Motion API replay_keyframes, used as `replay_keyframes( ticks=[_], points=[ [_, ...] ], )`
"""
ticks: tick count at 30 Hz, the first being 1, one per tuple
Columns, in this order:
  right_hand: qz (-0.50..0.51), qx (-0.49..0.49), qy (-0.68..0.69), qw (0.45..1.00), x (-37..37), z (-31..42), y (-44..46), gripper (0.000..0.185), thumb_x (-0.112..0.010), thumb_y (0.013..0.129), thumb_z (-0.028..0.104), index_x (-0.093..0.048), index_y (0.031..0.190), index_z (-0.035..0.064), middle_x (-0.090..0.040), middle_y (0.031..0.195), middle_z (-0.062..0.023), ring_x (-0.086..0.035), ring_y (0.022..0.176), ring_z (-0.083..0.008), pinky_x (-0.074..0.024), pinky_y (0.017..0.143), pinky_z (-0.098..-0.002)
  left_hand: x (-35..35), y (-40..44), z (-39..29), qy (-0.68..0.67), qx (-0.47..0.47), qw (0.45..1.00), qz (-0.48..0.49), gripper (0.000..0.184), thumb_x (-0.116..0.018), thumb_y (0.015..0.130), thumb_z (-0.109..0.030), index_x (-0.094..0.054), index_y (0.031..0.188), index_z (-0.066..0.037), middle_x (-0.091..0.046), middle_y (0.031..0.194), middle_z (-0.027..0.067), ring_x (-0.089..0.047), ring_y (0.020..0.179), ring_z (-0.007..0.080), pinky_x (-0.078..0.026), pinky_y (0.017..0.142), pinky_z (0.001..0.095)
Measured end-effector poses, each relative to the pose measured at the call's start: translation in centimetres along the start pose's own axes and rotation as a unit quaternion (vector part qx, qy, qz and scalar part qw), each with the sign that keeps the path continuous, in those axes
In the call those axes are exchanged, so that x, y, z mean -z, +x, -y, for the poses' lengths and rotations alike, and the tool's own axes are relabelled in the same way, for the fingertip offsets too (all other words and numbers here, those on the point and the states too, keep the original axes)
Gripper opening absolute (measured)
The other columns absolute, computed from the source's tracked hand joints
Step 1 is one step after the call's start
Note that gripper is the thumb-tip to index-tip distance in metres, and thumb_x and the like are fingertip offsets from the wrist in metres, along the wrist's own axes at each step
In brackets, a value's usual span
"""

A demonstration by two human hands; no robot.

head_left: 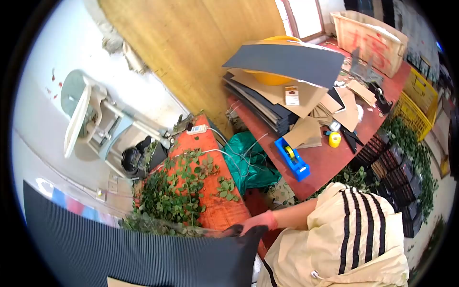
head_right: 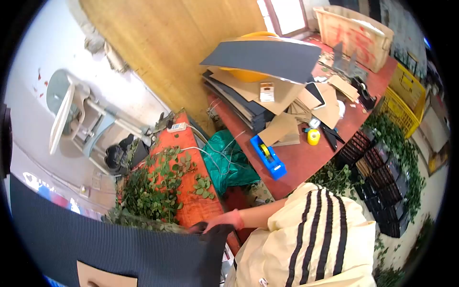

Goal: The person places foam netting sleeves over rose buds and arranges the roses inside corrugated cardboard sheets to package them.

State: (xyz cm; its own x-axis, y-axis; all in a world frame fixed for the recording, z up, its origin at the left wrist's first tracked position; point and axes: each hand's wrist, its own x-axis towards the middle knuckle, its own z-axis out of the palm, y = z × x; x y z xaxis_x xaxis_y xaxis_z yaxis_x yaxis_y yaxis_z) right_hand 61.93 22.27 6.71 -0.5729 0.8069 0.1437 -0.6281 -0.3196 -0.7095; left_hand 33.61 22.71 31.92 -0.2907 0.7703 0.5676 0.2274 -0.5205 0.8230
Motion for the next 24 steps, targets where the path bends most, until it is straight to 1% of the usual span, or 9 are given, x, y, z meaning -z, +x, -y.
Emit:
replay_keyframes(
  ticks=[4, 8, 13, 14, 15, 19, 20, 23, 24],
  points=[
    [-0.023, 0.064, -0.168, 0.983, -0.2, 4.7, -7.2, 0.05, -0.066, 0.077, 0.006, -0.048, 0.123, -0.0025, -0.06, 0.109, -0.0039, -0.057, 0.089, -0.0075, -0.0479, 0.077, -0.0231, -6.0, 2.5, 0.0, -0.205, -0.043, 0.969, 0.128, 0.047, -0.06, 0.083, -0.02, -0.046, 0.121, 0.005, -0.051, 0.118, 0.0182, -0.052, 0.102, 0.0275, -0.043, 0.091, 0.039],
    [-0.281, 0.153, -0.195, 0.927, -1.5, 9.4, -18.4, 0.049, -0.067, 0.072, 0.002, -0.05, 0.117, -0.0027, -0.057, 0.112, -0.0118, -0.061, 0.092, -0.0182, -0.0498, 0.081, -0.0305, -14.6, 1.7, -1.6, -0.206, -0.072, 0.945, 0.245, 0.044, -0.049, 0.091, -0.026, -0.043, 0.121, 0.005, -0.049, 0.12, 0.0128, -0.051, 0.105, 0.02, -0.044, 0.089, 0.0335],
    [-0.507, 0.502, -0.231, 0.661, -1.9, 14.5, -33.3, 0.044, -0.066, 0.071, 0.002, -0.052, 0.113, -0.0027, -0.056, 0.113, -0.0099, -0.059, 0.095, -0.0188, -0.0475, 0.083, -0.0313, -34.8, -0.3, -1.9, -0.282, -0.103, 0.877, 0.376, 0.039, -0.052, 0.087, -0.016, -0.048, 0.12, 0.005, -0.052, 0.113, 0.0142, -0.052, 0.105, 0.0219, -0.044, 0.09, 0.0344],
    [-0.53, 0.522, -0.244, 0.622, -3.2, 17.0, -35.0, 0.043, -0.063, 0.075, 0.006, -0.05, 0.116, -0.0021, -0.056, 0.112, -0.0101, -0.057, 0.099, -0.019, -0.0463, 0.086, -0.0313, -40.1, -0.9, -2.0, -0.328, -0.088, 0.849, 0.405, 0.038, -0.052, 0.087, -0.013, -0.049, 0.12, 0.004, -0.053, 0.112, 0.0144, -0.052, 0.105, 0.0223, -0.044, 0.09, 0.0346],
    [-0.551, 0.539, -0.257, 0.583, -4.4, 19.8, -36.6, 0.043, -0.06, 0.08, 0.011, -0.048, 0.119, -0.0015, -0.056, 0.11, -0.0103, -0.055, 0.103, -0.0191, -0.0452, 0.089, -0.0314, -46.0, -1.8, -3.3, -0.473, 0.187, 0.739, 0.441, 0.036, -0.054, 0.087, -0.019, -0.054, 0.115, 0.003, -0.06, 0.1, 0.0106, -0.057, 0.097, 0.0165, -0.048, 0.082, 0.0299],
    [-0.634, 0.437, -0.481, 0.418, -4.8, 30.0, -41.7, 0.033, -0.057, 0.083, 0.011, -0.055, 0.114, -0.0015, -0.059, 0.102, -0.0068, -0.055, 0.093, -0.013, -0.0439, 0.083, -0.0238, -63.5, -6.9, -3.4, -0.393, 0.286, 0.744, 0.459, 0.063, -0.053, 0.085, -0.038, -0.037, 0.127, 0.006, -0.05, 0.119, 0.0186, -0.05, 0.108, 0.026, -0.041, 0.091, 0.0347],
    [-0.649, 0.44, -0.443, 0.435, -3.7, 32.3, -43.4, 0.035, -0.058, 0.083, 0.011, -0.055, 0.115, -0.0013, -0.06, 0.103, -0.0053, -0.056, 0.093, -0.0115, -0.0436, 0.083, -0.0225, -65.2, -8.8, -3.7, -0.348, 0.262, 0.771, 0.464, 0.07, -0.052, 0.084, -0.043, -0.032, 0.13, 0.007, -0.047, 0.123, 0.0206, -0.049, 0.111, 0.0284, -0.04, 0.094, 0.0359],
    [-0.664, 0.276, -0.497, 0.485, 1.1, 37.6, -48.6, 0.04, -0.059, 0.084, 0.017, -0.053, 0.119, -0.0022, -0.058, 0.109, -0.0055, -0.057, 0.096, -0.0124, -0.0454, 0.084, -0.0236, -60.5, -14.2, -4.4, -0.273, 0.107, 0.878, 0.377, 0.066, -0.055, 0.082, -0.036, -0.033, 0.126, 0.008, -0.042, 0.129, 0.0248, -0.045, 0.118, 0.0314, -0.039, 0.096, 0.0377],
    [-0.711, 0.201, -0.536, 0.409, 2.1, 38.0, -49.9, 0.044, -0.056, 0.086, 0.022, -0.049, 0.123, -0.0011, -0.055, 0.115, -0.0072, -0.054, 0.102, -0.0153, -0.0427, 0.088, -0.0257, -56.6, -15.1, -5.3, -0.295, 0.086, 0.86, 0.407, 0.071, -0.056, 0.082, -0.034, -0.027, 0.13, 0.009, -0.036, 0.134, 0.0255, -0.039, 0.123, 0.0326, -0.035, 0.1, 0.0374]
  ],
)
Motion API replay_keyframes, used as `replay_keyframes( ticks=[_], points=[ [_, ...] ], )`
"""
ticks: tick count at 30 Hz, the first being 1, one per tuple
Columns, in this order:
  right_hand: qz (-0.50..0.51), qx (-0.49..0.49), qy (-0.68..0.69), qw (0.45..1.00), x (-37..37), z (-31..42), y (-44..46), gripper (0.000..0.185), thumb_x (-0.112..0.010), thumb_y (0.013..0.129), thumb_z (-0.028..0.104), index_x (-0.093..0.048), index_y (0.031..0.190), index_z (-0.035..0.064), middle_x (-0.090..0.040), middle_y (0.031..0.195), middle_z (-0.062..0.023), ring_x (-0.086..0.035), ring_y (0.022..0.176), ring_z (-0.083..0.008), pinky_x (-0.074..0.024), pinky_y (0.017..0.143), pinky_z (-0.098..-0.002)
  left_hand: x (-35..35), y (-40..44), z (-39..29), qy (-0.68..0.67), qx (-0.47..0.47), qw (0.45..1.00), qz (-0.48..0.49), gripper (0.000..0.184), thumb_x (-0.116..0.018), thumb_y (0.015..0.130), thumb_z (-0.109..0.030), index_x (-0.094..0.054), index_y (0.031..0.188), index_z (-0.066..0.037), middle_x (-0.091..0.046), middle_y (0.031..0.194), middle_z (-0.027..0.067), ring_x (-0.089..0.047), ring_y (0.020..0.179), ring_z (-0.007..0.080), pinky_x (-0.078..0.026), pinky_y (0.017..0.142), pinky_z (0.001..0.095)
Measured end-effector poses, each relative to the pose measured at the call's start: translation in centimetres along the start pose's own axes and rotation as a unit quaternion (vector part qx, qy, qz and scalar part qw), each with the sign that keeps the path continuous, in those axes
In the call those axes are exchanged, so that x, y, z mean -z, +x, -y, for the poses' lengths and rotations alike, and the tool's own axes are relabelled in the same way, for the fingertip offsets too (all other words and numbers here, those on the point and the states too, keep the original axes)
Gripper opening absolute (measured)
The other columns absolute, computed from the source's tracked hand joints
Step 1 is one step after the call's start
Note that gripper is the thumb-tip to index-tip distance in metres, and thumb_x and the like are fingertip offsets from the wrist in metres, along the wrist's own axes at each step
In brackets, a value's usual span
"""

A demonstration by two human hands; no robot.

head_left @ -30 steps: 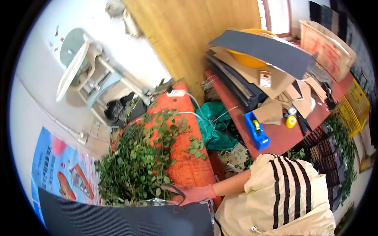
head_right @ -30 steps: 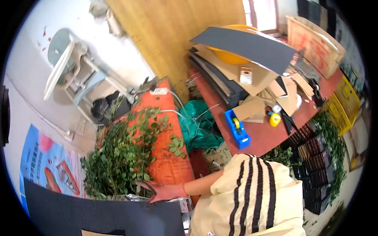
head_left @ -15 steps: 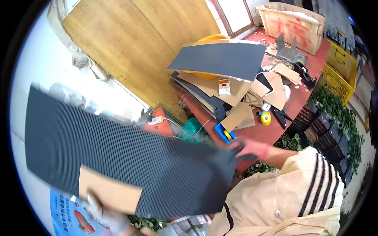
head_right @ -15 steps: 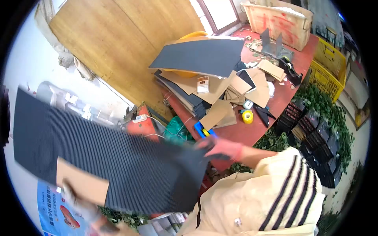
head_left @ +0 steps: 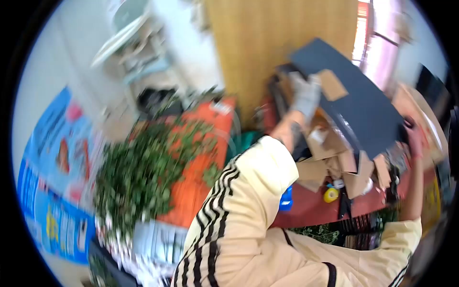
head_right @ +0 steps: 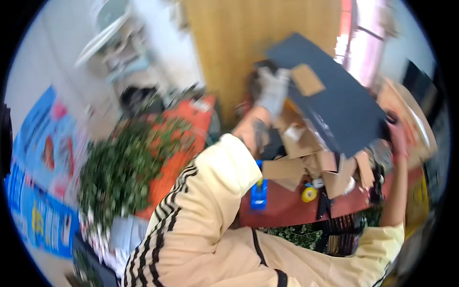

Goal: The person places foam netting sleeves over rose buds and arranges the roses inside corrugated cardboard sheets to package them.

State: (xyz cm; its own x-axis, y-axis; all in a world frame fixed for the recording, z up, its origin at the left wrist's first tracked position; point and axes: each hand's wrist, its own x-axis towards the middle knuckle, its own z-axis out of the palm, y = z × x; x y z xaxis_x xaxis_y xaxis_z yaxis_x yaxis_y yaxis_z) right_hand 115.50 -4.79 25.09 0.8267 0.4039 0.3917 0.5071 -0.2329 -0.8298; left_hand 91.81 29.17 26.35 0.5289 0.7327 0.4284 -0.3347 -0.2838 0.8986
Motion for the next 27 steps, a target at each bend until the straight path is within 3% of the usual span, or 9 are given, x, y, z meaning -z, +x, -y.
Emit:
replay_keyframes(
  ticks=[2, 6, 7, 11, 13, 16, 19, 23, 27],
  points=[
    [-0.037, -0.042, -0.243, 0.968, 1.0, -2.7, 1.9, 0.052, -0.052, 0.089, 0.032, -0.043, 0.13, 0.001, -0.049, 0.127, -0.0105, -0.048, 0.115, -0.0209, -0.0373, 0.097, -0.0301, 1.8, -6.7, 2.6, -0.089, -0.004, 0.996, 0.027, 0.073, -0.051, 0.086, -0.029, -0.014, 0.14, 0.004, -0.019, 0.144, 0.0239, -0.023, 0.133, 0.0319, -0.019, 0.109, 0.0347],
    [-0.153, 0.156, -0.076, 0.973, -7.9, 3.7, -8.2, 0.056, -0.047, 0.089, 0.025, -0.031, 0.136, -0.0008, -0.039, 0.136, -0.0139, -0.039, 0.123, -0.0232, -0.0282, 0.105, -0.0356, 11.2, -23.2, 7.3, -0.041, 0.101, 0.955, 0.277, 0.039, -0.049, 0.091, -0.023, -0.044, 0.123, 0.001, -0.058, 0.099, 0.0086, -0.056, 0.093, 0.0189, -0.043, 0.084, 0.0275],
    [-0.124, 0.186, -0.023, 0.974, -11.5, 3.5, -11.9, 0.059, -0.052, 0.086, 0.024, -0.032, 0.135, -0.0017, -0.041, 0.133, -0.0144, -0.041, 0.12, -0.0231, -0.0296, 0.104, -0.035, 12.8, -27.8, 8.9, -0.318, 0.146, 0.899, 0.263, 0.052, -0.054, 0.091, -0.034, -0.041, 0.126, 0.001, -0.057, 0.094, 0.0055, -0.055, 0.088, 0.0155, -0.046, 0.081, 0.0324],
    [0.282, -0.021, 0.049, 0.958, -25.6, 2.4, -26.0, 0.071, -0.072, 0.075, 0.016, -0.035, 0.132, -0.0054, -0.05, 0.124, -0.0163, -0.048, 0.11, -0.0224, -0.0353, 0.098, -0.0325, 21.8, -40.8, 7.0, 0.036, 0.38, 0.924, 0.018, 0.045, -0.05, 0.091, -0.036, -0.051, 0.119, -0.001, -0.056, 0.088, 0.0061, -0.055, 0.084, 0.0117, -0.047, 0.077, 0.0274],
    [0.553, 0.106, 0.045, 0.826, -31.2, 3.3, -28.4, 0.064, -0.074, 0.074, 0.015, -0.042, 0.126, -0.003, -0.053, 0.121, -0.0167, -0.05, 0.109, -0.0238, -0.0366, 0.096, -0.033, 24.0, -47.7, 10.8, 0.184, 0.219, 0.946, -0.151, 0.04, -0.048, 0.092, -0.034, -0.054, 0.117, -0.003, -0.055, 0.083, 0.005, -0.054, 0.075, 0.0101, -0.047, 0.07, 0.0256],
    [0.792, 0.285, 0.088, 0.533, -33.8, 11.8, -34.0, 0.047, -0.059, 0.076, 0.006, -0.047, 0.12, -0.0009, -0.047, 0.124, -0.0084, -0.045, 0.115, -0.019, -0.0413, 0.089, -0.0303, 23.4, -56.4, 6.6, 0.163, 0.268, 0.897, -0.309, 0.042, -0.046, 0.093, -0.034, -0.053, 0.119, -0.001, -0.059, 0.092, 0.0076, -0.057, 0.081, 0.0144, -0.047, 0.074, 0.0279],
    [0.919, 0.101, 0.12, 0.362, -35.8, 19.2, -41.8, 0.039, -0.064, 0.078, 0.014, -0.056, 0.113, -0.0014, -0.057, 0.11, -0.0072, -0.055, 0.1, -0.0158, -0.0435, 0.084, -0.0263, 22.6, -61.5, 2.7, -0.119, 0.315, 0.808, -0.483, 0.042, -0.045, 0.093, -0.033, -0.053, 0.119, -0.001, -0.06, 0.094, 0.0063, -0.056, 0.084, 0.0153, -0.045, 0.076, 0.0282],
    [0.97, 0.084, 0.081, 0.212, -35.1, 26.5, -53.8, 0.037, -0.059, 0.077, 0.007, -0.058, 0.113, 0.001, -0.061, 0.108, -0.0062, -0.056, 0.091, -0.0103, -0.0458, 0.078, -0.0257, 21.6, -70.5, -1.1, 0.04, 0.264, 0.773, -0.576, 0.036, -0.044, 0.093, -0.028, -0.054, 0.118, -0.003, -0.059, 0.097, 0.0028, -0.051, 0.07, 0.0097, -0.043, 0.063, 0.0246],
    [0.901, 0.406, 0.088, 0.121, -35.3, 26.5, -68.7, 0.036, -0.059, 0.08, 0.023, -0.057, 0.111, 0.0053, -0.057, 0.112, -0.0118, -0.056, 0.099, -0.0223, -0.0421, 0.088, -0.0311, 20.4, -80.4, -0.5, -0.132, 0.111, 0.7, -0.693, 0.027, -0.043, 0.094, -0.025, -0.06, 0.103, -0.006, -0.055, 0.074, 0.0003, -0.044, 0.053, 0.0068, -0.037, 0.047, 0.0214]
  ],
)
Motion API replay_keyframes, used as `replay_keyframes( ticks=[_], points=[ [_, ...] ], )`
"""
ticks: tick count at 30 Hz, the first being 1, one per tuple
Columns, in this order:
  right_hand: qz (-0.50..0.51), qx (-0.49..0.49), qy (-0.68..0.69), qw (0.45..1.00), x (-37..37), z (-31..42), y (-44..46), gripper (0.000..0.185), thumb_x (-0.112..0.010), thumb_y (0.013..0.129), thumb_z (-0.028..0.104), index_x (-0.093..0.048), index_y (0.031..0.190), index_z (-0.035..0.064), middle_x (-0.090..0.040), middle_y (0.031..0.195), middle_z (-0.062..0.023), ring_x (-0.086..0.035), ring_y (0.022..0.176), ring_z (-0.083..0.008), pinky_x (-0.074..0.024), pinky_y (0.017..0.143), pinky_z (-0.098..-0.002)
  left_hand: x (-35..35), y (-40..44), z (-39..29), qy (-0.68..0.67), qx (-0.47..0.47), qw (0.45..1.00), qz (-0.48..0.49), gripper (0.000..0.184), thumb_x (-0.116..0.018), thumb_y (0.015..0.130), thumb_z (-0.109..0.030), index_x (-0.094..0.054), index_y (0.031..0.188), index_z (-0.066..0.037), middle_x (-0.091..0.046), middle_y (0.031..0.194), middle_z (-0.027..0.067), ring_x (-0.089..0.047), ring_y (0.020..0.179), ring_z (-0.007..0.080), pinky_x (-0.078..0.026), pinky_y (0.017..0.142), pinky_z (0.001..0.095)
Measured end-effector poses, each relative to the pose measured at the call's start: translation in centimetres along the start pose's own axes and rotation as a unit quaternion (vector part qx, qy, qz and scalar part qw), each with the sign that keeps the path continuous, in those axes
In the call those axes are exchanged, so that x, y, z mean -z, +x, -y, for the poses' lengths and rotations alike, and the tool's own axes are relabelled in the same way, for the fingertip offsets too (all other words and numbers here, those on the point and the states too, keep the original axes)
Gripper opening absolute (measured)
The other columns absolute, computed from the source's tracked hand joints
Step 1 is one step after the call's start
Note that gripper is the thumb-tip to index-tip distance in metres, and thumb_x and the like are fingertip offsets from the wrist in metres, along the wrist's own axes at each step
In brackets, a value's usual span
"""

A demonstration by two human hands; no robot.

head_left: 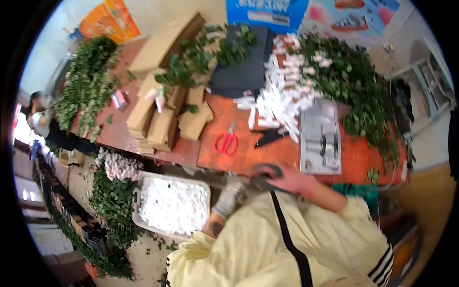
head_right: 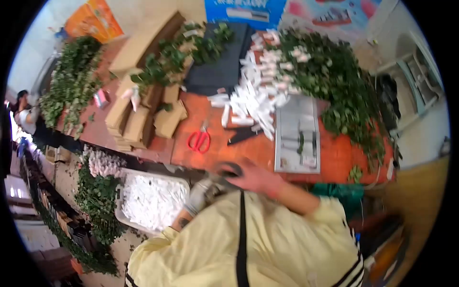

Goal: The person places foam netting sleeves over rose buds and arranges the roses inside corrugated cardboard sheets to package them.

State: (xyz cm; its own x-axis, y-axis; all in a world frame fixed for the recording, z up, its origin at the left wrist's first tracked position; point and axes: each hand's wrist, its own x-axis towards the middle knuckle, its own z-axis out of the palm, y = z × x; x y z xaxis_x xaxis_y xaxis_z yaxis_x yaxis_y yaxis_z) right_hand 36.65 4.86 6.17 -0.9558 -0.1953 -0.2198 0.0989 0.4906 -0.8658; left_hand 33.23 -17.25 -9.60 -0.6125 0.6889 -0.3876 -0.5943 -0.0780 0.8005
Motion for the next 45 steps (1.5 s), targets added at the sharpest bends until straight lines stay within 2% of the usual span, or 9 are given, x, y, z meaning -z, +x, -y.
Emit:
replay_keyframes(
  ticks=[6, 10, 16, 24, 27, 30, 34, 40, 45],
  points=[
    [0.076, 0.127, 0.013, 0.989, -3.1, 3.6, 11.2, 0.037, -0.055, 0.082, 0.025, -0.055, 0.115, 0.0092, -0.06, 0.105, -0.012, -0.057, 0.098, -0.0262, -0.0422, 0.09, -0.0341, 6.3, -2.5, -3.1, 0.034, -0.003, 0.984, -0.176, 0.027, -0.044, 0.093, -0.022, -0.061, 0.102, -0.003, -0.059, 0.076, 0.0032, -0.051, 0.061, 0.0089, -0.044, 0.055, 0.0227],
    [-0.047, -0.048, -0.021, 0.998, -0.3, 5.5, 15.1, 0.039, -0.061, 0.077, 0.018, -0.055, 0.114, 0.0066, -0.063, 0.094, -0.0116, -0.061, 0.089, -0.0252, -0.0469, 0.081, -0.0329, 8.0, -1.6, -6.2, 0.11, -0.188, 0.927, -0.307, 0.03, -0.055, 0.088, -0.02, -0.058, 0.11, 0.0, -0.06, 0.104, 0.0119, -0.055, 0.101, 0.0204, -0.043, 0.089, 0.0323],
    [-0.037, 0.13, 0.039, 0.99, 0.1, 2.5, 22.0, 0.037, -0.059, 0.078, 0.013, -0.056, 0.113, 0.0072, -0.063, 0.095, -0.0136, -0.062, 0.084, -0.0247, -0.0491, 0.077, -0.0307, 8.0, 5.2, -29.0, 0.664, -0.393, 0.474, -0.424, 0.053, -0.065, 0.07, -0.02, -0.052, 0.119, -0.006, -0.058, 0.108, 0.0173, -0.052, 0.103, 0.0386, -0.037, 0.094, 0.0464],
    [0.037, 0.226, 0.249, 0.941, 0.5, -1.1, 21.0, 0.033, -0.056, 0.079, 0.009, -0.059, 0.112, 0.0083, -0.061, 0.091, -0.0067, -0.059, 0.092, -0.0203, -0.0443, 0.086, -0.0305, 13.6, 18.8, -38.4, 0.829, 0.099, 0.458, -0.304, 0.041, -0.063, 0.066, -0.024, -0.064, 0.105, -0.012, -0.064, 0.103, 0.0154, -0.062, 0.099, 0.0261, -0.049, 0.082, 0.0376],
    [0.082, -0.009, 0.346, 0.935, 4.5, 1.6, 18.6, 0.029, -0.056, 0.082, 0.01, -0.059, 0.111, 0.0079, -0.06, 0.095, -0.0062, -0.058, 0.098, -0.0175, -0.0453, 0.084, -0.0321, 11.6, 19.5, -39.6, 0.864, 0.168, 0.416, -0.23, 0.044, -0.065, 0.063, -0.021, -0.063, 0.106, -0.009, -0.065, 0.098, 0.018, -0.062, 0.096, 0.0294, -0.049, 0.082, 0.0381],
    [-0.009, 0.06, 0.282, 0.958, 4.9, 0.7, 19.9, 0.034, -0.059, 0.082, 0.015, -0.055, 0.115, 0.0102, -0.058, 0.1, -0.0126, -0.057, 0.1, -0.0191, -0.0458, 0.084, -0.0397, 13.4, 20.4, -42.0, 0.811, 0.085, 0.519, -0.256, 0.049, -0.07, 0.058, -0.02, -0.063, 0.105, -0.006, -0.064, 0.102, 0.0181, -0.062, 0.097, 0.0297, -0.047, 0.083, 0.0386],
    [-0.343, 0.319, -0.18, 0.865, 7.2, 2.9, 23.0, 0.052, -0.067, 0.07, 0.023, -0.049, 0.115, 0.0036, -0.047, 0.117, -0.0184, -0.045, 0.111, -0.0361, -0.0382, 0.094, -0.045, 7.7, 17.5, -45.9, 0.467, 0.072, 0.881, -0.035, 0.053, -0.055, 0.079, 0.0, -0.041, 0.13, 0.001, -0.056, 0.114, 0.0095, -0.056, 0.097, 0.0181, -0.046, 0.085, 0.0274],
    [-0.272, 0.263, -0.498, 0.78, 10.2, 9.6, 32.5, 0.062, -0.06, 0.074, 0.033, -0.044, 0.124, 0.0007, -0.042, 0.127, -0.0215, -0.037, 0.122, -0.039, -0.025, 0.105, -0.048, 5.3, 14.7, -44.8, 0.15, -0.132, 0.966, 0.167, 0.06, -0.058, 0.085, -0.01, -0.028, 0.135, 0.001, -0.051, 0.119, 0.0093, -0.056, 0.1, 0.018, -0.049, 0.085, 0.03],
    [-0.298, 0.4, -0.299, 0.814, 11.5, 10.3, 33.7, 0.065, -0.071, 0.067, 0.022, -0.043, 0.123, 0.0038, -0.044, 0.124, -0.0156, -0.039, 0.121, -0.0348, -0.0253, 0.106, -0.0478, 4.5, 7.9, -43.5, 0.072, -0.152, 0.978, 0.127, 0.076, -0.056, 0.085, -0.047, -0.027, 0.136, 0.001, -0.045, 0.126, 0.0145, -0.05, 0.113, 0.0229, -0.044, 0.093, 0.0407]
  ],
)
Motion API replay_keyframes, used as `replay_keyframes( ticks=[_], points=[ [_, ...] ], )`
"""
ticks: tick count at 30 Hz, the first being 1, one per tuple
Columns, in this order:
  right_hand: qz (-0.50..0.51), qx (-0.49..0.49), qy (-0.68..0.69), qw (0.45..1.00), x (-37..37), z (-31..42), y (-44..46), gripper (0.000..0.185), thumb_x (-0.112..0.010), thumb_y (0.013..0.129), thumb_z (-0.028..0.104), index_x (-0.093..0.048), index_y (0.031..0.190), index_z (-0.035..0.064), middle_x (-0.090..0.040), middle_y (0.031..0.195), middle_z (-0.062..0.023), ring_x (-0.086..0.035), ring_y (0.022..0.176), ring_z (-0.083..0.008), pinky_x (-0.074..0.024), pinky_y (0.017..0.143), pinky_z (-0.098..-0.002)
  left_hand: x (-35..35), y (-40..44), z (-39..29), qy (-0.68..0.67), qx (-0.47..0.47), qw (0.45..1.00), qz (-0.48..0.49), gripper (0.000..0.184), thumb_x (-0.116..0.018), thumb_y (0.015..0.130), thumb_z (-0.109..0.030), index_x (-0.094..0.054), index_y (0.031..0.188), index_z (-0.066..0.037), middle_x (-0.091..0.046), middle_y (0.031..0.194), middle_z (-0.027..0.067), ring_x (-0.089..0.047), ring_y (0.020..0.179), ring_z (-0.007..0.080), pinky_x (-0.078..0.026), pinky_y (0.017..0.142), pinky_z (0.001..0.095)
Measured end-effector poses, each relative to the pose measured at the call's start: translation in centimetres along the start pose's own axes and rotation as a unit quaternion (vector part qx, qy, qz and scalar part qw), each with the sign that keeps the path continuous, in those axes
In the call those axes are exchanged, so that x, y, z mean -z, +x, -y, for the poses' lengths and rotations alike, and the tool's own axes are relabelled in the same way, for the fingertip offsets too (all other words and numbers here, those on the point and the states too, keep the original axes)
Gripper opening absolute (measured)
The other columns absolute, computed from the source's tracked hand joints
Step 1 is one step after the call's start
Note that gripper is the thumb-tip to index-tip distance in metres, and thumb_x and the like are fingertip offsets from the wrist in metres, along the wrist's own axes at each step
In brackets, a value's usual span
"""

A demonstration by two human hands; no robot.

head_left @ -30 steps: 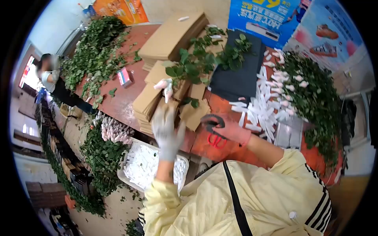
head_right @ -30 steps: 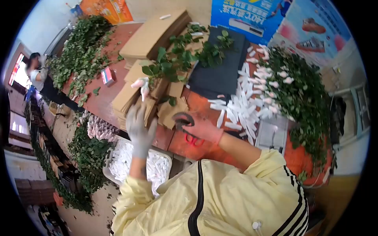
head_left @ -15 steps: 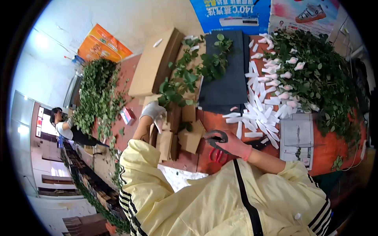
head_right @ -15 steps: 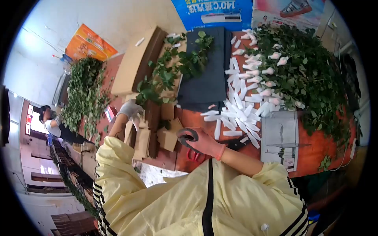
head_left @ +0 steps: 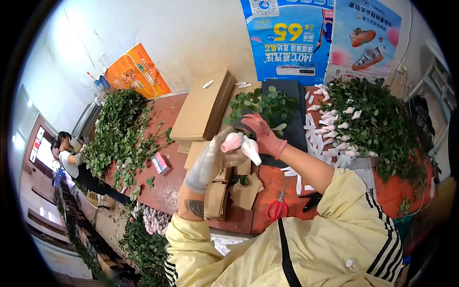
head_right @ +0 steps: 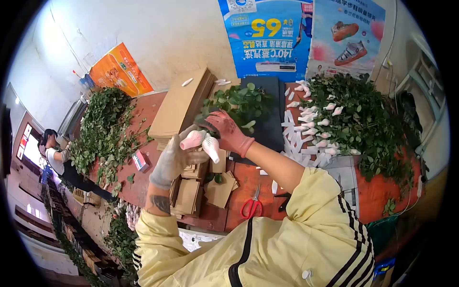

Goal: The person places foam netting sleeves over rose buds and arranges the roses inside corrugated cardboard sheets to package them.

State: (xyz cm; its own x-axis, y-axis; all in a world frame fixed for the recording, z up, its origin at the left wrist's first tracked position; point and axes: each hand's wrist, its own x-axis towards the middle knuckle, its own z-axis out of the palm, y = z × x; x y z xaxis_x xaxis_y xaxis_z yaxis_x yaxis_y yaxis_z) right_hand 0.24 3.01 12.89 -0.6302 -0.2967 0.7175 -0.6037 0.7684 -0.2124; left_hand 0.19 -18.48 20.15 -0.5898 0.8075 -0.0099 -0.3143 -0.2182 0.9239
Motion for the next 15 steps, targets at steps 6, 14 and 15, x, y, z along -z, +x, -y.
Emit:
replay_keyframes(
  ticks=[6, 14, 15],
  points=[
    [-0.135, 0.021, 0.2, 0.97, 0.6, -2.0, 0.3, 0.054, -0.072, 0.065, 0.007, -0.049, 0.114, 0.0068, -0.052, 0.111, -0.0115, -0.048, 0.111, -0.0312, -0.0365, 0.097, -0.0404, -1.0, 0.1, 0.4, 0.449, -0.432, 0.772, -0.126, 0.087, -0.08, 0.062, -0.029, -0.036, 0.129, 0.004, -0.042, 0.131, 0.0223, -0.043, 0.121, 0.034, -0.037, 0.098, 0.043],
    [-0.197, 0.072, 0.217, 0.953, 0.4, -3.0, -1.5, 0.058, -0.073, 0.063, 0.007, -0.049, 0.116, 0.0087, -0.052, 0.116, -0.0112, -0.049, 0.113, -0.0308, -0.0382, 0.096, -0.0378, -4.2, 5.3, 0.1, 0.426, -0.482, 0.765, 0.021, 0.043, -0.054, 0.087, -0.033, -0.058, 0.106, 0.006, -0.064, 0.101, 0.0176, -0.062, 0.094, 0.0271, -0.045, 0.089, 0.0361],
    [-0.209, 0.099, 0.177, 0.957, 0.6, -3.8, -1.9, 0.057, -0.074, 0.064, 0.011, -0.049, 0.115, 0.0077, -0.052, 0.114, -0.0115, -0.048, 0.113, -0.0312, -0.0377, 0.098, -0.0371, -4.2, 5.5, 0.2, 0.424, -0.476, 0.77, 0.031, 0.043, -0.054, 0.087, -0.033, -0.058, 0.106, 0.006, -0.064, 0.101, 0.0176, -0.062, 0.094, 0.0271, -0.045, 0.089, 0.0361]
  ],
)
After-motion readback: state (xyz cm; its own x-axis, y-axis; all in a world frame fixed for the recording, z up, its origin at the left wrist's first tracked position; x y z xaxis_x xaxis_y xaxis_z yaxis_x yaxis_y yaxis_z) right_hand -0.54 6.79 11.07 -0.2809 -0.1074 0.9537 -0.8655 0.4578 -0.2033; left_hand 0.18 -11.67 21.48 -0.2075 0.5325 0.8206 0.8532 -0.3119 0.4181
